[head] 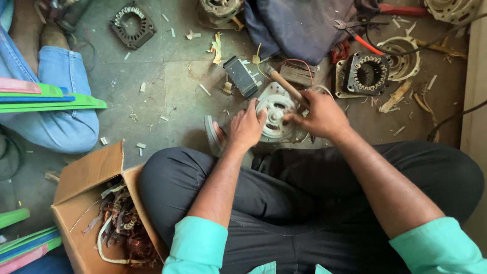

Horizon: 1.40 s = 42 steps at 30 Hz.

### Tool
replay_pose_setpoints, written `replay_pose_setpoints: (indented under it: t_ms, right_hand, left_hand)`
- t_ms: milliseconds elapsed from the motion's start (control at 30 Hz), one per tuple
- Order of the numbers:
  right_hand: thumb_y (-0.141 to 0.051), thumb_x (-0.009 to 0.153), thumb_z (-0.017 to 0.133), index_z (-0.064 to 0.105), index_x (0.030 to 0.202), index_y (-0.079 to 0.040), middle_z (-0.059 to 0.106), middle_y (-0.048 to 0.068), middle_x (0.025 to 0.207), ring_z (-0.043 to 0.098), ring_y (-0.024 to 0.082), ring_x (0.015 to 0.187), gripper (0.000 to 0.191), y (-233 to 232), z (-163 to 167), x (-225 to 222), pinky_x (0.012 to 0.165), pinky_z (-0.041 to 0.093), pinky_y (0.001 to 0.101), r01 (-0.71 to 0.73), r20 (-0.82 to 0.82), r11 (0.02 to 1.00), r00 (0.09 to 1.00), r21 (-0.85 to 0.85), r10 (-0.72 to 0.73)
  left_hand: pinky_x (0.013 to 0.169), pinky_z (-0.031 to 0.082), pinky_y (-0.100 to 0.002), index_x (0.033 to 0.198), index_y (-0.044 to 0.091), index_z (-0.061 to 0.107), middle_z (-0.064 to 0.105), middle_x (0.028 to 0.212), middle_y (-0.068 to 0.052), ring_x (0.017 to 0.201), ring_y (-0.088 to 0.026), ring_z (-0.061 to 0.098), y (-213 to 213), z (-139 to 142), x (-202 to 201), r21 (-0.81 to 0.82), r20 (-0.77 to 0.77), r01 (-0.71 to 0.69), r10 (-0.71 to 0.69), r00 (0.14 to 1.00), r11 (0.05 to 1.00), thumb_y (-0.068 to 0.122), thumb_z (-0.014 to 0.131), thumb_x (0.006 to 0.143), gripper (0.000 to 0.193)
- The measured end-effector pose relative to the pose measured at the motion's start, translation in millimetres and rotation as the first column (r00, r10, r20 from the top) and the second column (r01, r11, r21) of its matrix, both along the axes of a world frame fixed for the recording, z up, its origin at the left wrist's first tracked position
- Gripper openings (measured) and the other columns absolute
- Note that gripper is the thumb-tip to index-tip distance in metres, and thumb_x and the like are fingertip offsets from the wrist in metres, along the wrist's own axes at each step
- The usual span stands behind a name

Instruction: The person sits on the floor and dismantles old electric motors, using a hammer to strike and pry components off the motor housings and pulling out copper windings by hand. They place removed copper coils into a cardboard box and later pick up an angle grinder.

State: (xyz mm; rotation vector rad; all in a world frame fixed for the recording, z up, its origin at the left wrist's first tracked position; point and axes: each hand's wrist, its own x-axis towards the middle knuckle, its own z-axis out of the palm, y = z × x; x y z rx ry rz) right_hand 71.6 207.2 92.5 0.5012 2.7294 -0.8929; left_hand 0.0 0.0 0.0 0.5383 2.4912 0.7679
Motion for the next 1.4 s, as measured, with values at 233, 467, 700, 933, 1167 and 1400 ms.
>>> replay_pose_setpoints:
  t_ms: [233, 467, 700, 933, 1167, 1400]
  right_hand:
    - [-0.023, 0.093, 0.077, 0.064, 0.107, -0.001, 0.072, 0.019, 0.090, 0.072, 0.036, 0.082, 0.030, 36.6, -9.4, 14.9, 0.074, 0.055, 0.0443, 0.301, -0.178, 0.953, 0.936, -0.040, -0.303]
    - [-0.018, 0.089, 0.077, 0.070, 0.100, -0.004, 0.073, 0.018, 0.091, 0.071, 0.037, 0.086, 0.019, 85.2, -22.2, 16.9, 0.077, 0.054, 0.0449, 0.392, -0.162, 0.918, 0.911, 0.050, -0.380]
    - [-0.014, 0.080, 0.084, 0.070, 0.116, -0.007, 0.074, 0.015, 0.096, 0.071, 0.027, 0.086, 0.040, 74.8, -39.8, -4.5, 0.079, 0.055, 0.0400, 0.296, -0.169, 0.938, 0.930, -0.179, -0.326]
    - [-0.016, 0.077, 0.088, 0.069, 0.129, -0.010, 0.073, 0.017, 0.107, 0.070, 0.035, 0.096, 0.056, 63.2, -55.2, -18.0, 0.085, 0.055, 0.0421, 0.077, -0.164, 0.978, 0.980, -0.195, -0.110]
    - [-0.008, 0.071, 0.084, 0.067, 0.130, -0.007, 0.070, 0.021, 0.120, 0.067, 0.040, 0.109, 0.062, 71.6, -64.2, -20.4, 0.093, 0.054, 0.0434, -0.066, -0.379, 0.988, 0.925, -0.139, 0.008]
    - [-0.007, 0.068, 0.081, 0.061, 0.131, -0.009, 0.071, 0.017, 0.121, 0.069, 0.034, 0.112, 0.066, 76.9, -56.1, -21.3, 0.094, 0.054, 0.0400, 0.015, -0.173, 0.975, 0.983, -0.222, -0.054]
  left_hand:
    - [0.089, 0.049, -0.060, 0.143, 0.003, 0.048, 0.070, 0.102, -0.032, 0.098, -0.051, 0.066, -11.5, -5.9, -2.9, 0.009, 0.002, -0.051, 0.051, 0.999, 0.999, 0.044, 0.051, 0.103, 0.058]
    - [0.083, 0.050, -0.062, 0.134, 0.007, 0.047, 0.071, 0.097, -0.030, 0.091, -0.053, 0.066, 8.0, 24.7, 9.7, 0.011, -0.004, 0.056, -0.056, 0.998, 0.998, 0.041, 0.061, 0.095, 0.054]
    - [0.081, 0.049, -0.064, 0.133, 0.008, 0.047, 0.071, 0.095, -0.031, 0.089, -0.054, 0.065, 9.3, 27.6, 6.3, 0.022, -0.026, 0.033, -0.032, 0.999, 0.999, 0.039, 0.061, 0.097, 0.049]
    - [0.079, 0.048, -0.064, 0.129, 0.007, 0.047, 0.070, 0.091, -0.033, 0.086, -0.054, 0.065, 15.6, 28.3, 21.7, 0.019, -0.036, 0.017, -0.016, 0.999, 1.000, 0.039, 0.063, 0.095, 0.050]
    - [0.077, 0.049, -0.063, 0.133, 0.006, 0.049, 0.071, 0.090, -0.030, 0.085, -0.052, 0.067, 21.0, 34.3, 17.4, 0.032, -0.085, 0.045, -0.042, 0.995, 0.998, 0.041, 0.064, 0.095, 0.053]
    - [0.078, 0.050, -0.062, 0.134, 0.006, 0.052, 0.072, 0.093, -0.029, 0.086, -0.052, 0.066, 33.8, 38.2, 11.8, -0.004, -0.124, 0.117, -0.116, 0.985, 0.993, 0.044, 0.065, 0.093, 0.057]
